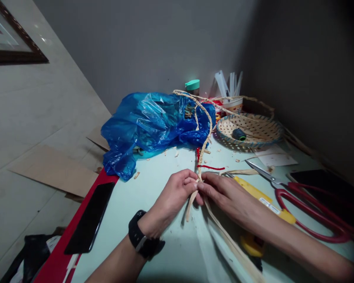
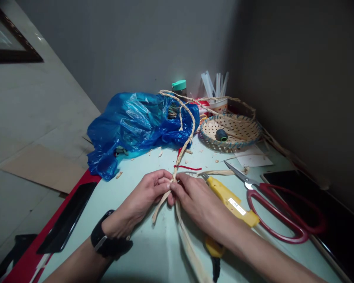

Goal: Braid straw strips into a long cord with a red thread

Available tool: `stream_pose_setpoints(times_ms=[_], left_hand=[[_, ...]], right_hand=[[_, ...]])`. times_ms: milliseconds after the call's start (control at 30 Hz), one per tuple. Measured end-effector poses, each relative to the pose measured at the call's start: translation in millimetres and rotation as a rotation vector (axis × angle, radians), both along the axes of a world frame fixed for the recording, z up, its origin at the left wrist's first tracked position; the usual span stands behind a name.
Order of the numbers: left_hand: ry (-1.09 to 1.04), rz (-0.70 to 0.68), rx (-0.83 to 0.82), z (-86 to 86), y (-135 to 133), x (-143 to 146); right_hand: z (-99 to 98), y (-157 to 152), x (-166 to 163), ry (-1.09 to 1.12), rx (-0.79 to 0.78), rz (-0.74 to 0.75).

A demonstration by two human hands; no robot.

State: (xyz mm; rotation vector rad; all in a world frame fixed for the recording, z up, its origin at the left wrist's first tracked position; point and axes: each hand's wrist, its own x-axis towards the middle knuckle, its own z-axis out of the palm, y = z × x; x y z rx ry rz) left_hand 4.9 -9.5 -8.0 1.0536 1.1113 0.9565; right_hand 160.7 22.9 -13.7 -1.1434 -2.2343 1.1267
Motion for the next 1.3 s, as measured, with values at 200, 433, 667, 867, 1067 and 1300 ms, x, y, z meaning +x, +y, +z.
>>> stream_pose_setpoints(times_ms=[200, 433, 667, 867, 1067, 1300], left_hand=[[0.072, -0.027, 0.042, 0.0, 0.6, -0.3], [-0.015, -0.038, 0.005, 1.8, 0.6, -2.2], [0.240, -0.053, 0.040, 5.5, 0.9, -3.5], [0.248, -0.053, 0.024, 3.1, -0.1, -3.2], [0.308, -0.028, 0.089, -2.0, -1.8, 1.1], [0.726, 0.004, 0.228, 12.3, -4.4, -2.5]], right_hand=[[-7.9, 4.7, -0.7, 0.068, -0.067, 0.008], [-4.4, 9.4, 3.1, 0.113, -0.165, 0.029], [0.7, 5.6, 4.9, 0.027, 0.040, 0.012], [0.4, 3.5, 4.7, -0.085, 0.075, -0.015], [-4.2, 8.9, 3.0, -0.014, -0.005, 0.010], [-5.8, 4.6, 1.7, -0.103, 0.130, -0.073]])
